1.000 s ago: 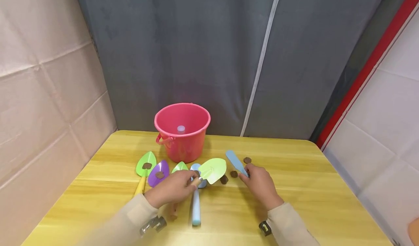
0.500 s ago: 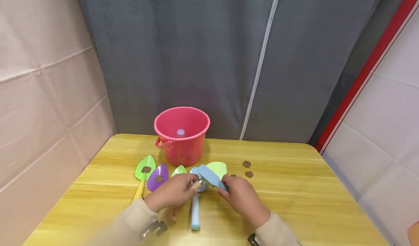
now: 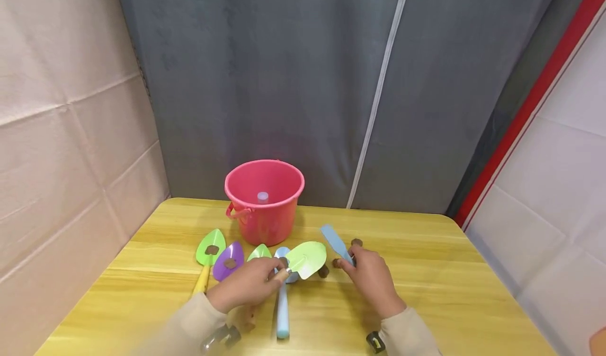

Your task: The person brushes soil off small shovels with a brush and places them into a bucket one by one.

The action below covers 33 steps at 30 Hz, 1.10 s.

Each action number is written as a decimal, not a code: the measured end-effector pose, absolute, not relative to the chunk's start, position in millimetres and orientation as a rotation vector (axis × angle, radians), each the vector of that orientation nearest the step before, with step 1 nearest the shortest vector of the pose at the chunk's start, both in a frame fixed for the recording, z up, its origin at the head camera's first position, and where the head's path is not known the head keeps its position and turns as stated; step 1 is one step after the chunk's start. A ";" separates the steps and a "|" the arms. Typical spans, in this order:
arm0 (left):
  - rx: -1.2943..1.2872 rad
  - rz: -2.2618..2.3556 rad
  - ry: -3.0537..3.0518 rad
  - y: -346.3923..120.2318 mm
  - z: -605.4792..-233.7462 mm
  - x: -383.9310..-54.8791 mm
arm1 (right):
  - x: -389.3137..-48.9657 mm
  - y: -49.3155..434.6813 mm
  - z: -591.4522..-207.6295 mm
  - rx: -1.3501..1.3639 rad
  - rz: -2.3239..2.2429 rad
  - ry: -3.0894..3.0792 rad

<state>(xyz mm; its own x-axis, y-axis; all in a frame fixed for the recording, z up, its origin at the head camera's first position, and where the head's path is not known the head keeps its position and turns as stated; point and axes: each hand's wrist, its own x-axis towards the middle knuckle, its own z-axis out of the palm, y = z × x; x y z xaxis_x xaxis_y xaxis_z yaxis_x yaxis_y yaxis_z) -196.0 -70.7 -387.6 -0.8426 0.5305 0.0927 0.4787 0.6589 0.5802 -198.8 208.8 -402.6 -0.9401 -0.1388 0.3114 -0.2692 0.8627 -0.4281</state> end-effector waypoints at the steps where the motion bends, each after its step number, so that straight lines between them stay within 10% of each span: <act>1: 0.848 0.937 2.786 -70.5 -387.8 -195.5 | -196.8 206.7 -400.4 0.331 0.702 -2.759; 9: 0.832 0.955 2.783 -68.3 -390.1 -193.1 | -176.6 178.3 -389.9 0.707 0.734 -2.789; 25: 0.833 0.958 2.786 -67.9 -391.0 -192.2 | -197.1 209.3 -409.5 0.268 0.590 -2.820; 33: 0.841 0.966 2.788 -67.7 -391.6 -191.3 | -175.8 181.0 -396.5 0.504 0.666 -2.740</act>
